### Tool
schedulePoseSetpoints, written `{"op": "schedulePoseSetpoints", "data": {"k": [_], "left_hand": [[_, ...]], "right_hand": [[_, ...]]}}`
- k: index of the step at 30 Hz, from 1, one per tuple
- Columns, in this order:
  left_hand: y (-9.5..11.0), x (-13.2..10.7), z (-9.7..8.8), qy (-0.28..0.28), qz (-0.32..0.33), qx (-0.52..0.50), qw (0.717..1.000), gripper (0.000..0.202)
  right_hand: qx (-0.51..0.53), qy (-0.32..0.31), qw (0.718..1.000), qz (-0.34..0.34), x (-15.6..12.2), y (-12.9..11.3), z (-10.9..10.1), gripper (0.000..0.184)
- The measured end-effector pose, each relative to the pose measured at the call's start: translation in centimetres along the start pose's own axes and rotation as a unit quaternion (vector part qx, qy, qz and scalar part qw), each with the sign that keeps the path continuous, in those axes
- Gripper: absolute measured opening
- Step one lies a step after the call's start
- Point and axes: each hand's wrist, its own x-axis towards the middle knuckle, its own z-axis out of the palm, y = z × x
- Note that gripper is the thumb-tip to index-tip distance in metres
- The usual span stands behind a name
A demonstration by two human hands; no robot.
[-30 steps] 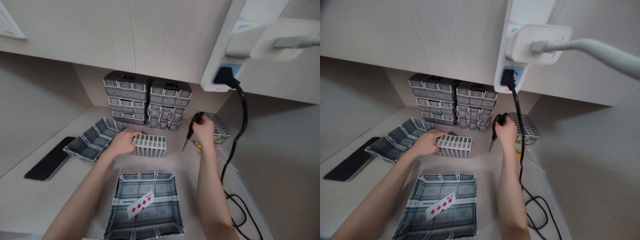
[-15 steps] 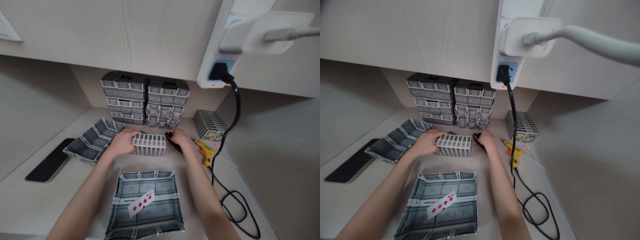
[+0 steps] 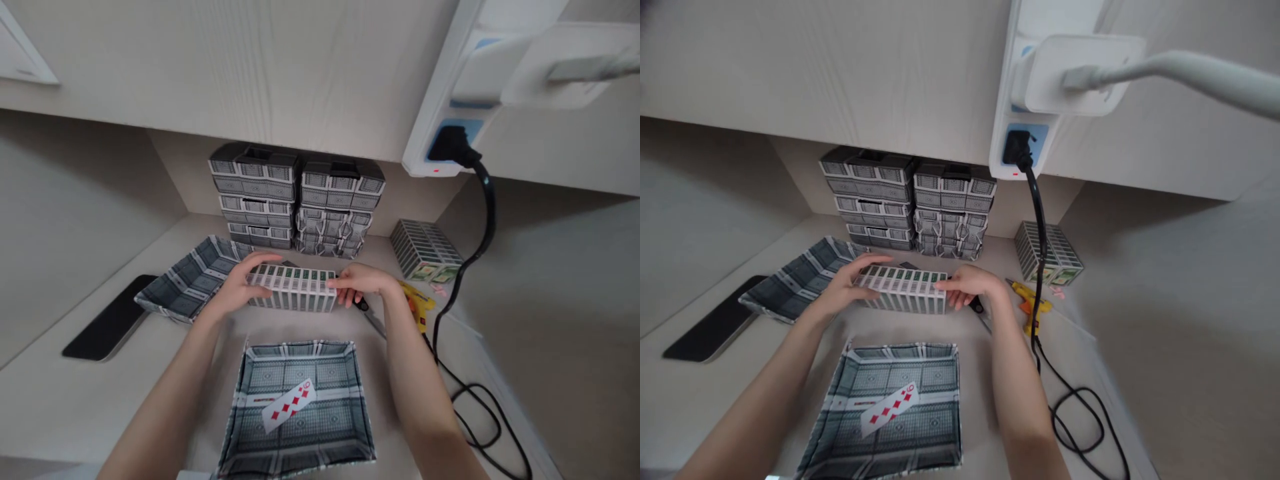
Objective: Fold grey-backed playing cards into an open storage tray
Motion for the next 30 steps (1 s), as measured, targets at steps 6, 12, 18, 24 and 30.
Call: {"op": "schedulePoseSetpoints", "data": {"k": [6,12,18,24,30], "left_hand": [[-3.0,-0.8,2.5,0.193,-0.087,-0.258,0.943,0.039],[-3.6,-0.9,2.9,0.219,-0.103,-0.216,0.946,0.028],[-3.6,-0.9,2.8,0.209,-0.106,-0.214,0.948,0.024],[-3.8,-0.9,2.8,0.21,-0.1,-0.2,0.952,0.022],[-3.6,-0.8,2.9,0.218,-0.094,-0.206,0.949,0.02]], "right_hand": [[0.056,-0.049,0.997,-0.005,1.7,1.1,-0.2,0.052],[0.088,-0.042,0.994,-0.043,1.8,1.4,-0.1,0.046],[0.091,-0.018,0.994,-0.054,1.7,1.4,0.1,0.045],[0.162,-0.007,0.986,-0.035,1.8,1.5,0.2,0.04],[0.215,-0.043,0.975,-0.014,2.0,1.5,0.2,0.04]]}}
